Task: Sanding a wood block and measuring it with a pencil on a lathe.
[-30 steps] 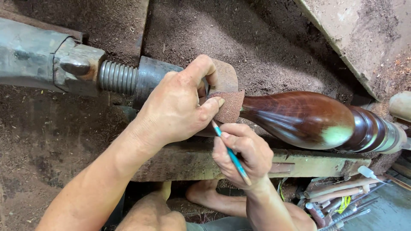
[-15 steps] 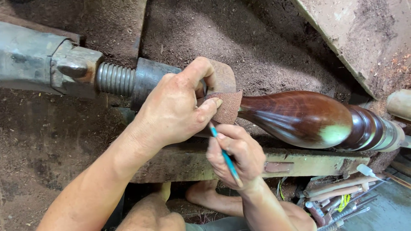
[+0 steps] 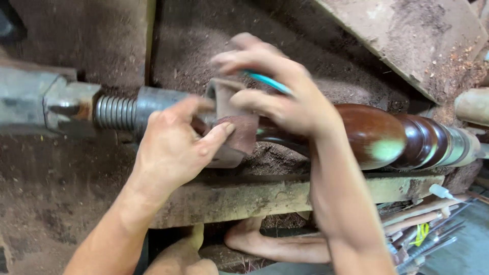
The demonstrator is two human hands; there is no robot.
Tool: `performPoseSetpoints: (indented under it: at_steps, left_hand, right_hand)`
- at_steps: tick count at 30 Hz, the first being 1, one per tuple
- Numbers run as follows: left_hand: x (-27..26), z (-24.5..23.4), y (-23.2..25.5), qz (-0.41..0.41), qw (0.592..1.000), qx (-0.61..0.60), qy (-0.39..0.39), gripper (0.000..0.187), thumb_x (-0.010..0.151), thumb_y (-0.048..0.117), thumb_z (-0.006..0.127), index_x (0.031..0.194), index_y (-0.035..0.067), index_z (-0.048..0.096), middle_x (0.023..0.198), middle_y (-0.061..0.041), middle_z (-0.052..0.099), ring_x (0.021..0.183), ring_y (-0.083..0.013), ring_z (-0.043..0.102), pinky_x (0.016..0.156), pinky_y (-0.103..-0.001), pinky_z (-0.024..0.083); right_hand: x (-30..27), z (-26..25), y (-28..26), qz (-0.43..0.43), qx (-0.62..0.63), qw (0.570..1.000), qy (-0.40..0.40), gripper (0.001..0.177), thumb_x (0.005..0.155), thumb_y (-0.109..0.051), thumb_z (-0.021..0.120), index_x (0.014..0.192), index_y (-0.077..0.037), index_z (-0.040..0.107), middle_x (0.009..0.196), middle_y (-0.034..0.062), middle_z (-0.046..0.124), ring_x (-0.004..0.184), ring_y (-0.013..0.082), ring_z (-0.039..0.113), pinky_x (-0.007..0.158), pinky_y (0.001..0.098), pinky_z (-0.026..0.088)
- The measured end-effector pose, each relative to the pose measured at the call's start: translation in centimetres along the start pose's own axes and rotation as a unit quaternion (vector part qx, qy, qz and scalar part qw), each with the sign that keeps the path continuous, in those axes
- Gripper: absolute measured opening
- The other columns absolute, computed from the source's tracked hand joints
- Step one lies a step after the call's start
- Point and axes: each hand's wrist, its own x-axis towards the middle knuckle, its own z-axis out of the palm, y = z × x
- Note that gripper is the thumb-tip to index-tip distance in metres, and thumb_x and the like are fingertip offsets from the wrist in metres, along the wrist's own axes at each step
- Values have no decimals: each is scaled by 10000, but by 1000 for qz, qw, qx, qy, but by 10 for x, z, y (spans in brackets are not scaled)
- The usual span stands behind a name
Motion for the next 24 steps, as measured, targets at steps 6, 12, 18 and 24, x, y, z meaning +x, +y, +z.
performPoseSetpoints:
  at_steps: [6, 12, 18, 24]
  left_hand:
    - [-8, 10, -3, -12, 999, -2, 34, 229, 854, 257, 788, 897, 32, 772, 549, -140, 665, 448, -212, 672, 456, -344, 515]
    - [-23, 24, -21, 121, 987, -29, 103, 149, 911, 158, 760, 937, 13, 736, 714, -149, 691, 576, -226, 687, 547, -343, 531]
    - [-37, 39, -51, 232, 961, -65, 133, 195, 913, 45, 761, 1076, -19, 675, 902, -146, 718, 766, -239, 733, 665, -332, 572]
    - [-45, 43, -52, 252, 953, -87, 143, 269, 907, 5, 771, 1150, -51, 670, 948, -155, 734, 795, -227, 746, 687, -302, 584]
  right_hand:
    - [25, 22, 27, 117, 140, 951, -251, 187, 1078, -156, 621, 1235, -81, 689, 1135, 70, 751, 1067, 216, 716, 945, 358, 596]
    - [0, 33, -3, 115, 84, 980, -141, 193, 1029, -134, 597, 1193, -56, 662, 1051, 103, 768, 873, 230, 790, 794, 346, 609]
    - [-23, 28, -11, -22, 81, 994, -71, 157, 1060, -77, 559, 1171, 12, 626, 1202, 216, 718, 1212, 397, 674, 1120, 486, 490]
    - [-55, 12, -12, 110, 285, 941, 147, 232, 1124, -239, 518, 1211, -55, 631, 1165, 183, 743, 1004, 251, 773, 924, 386, 664]
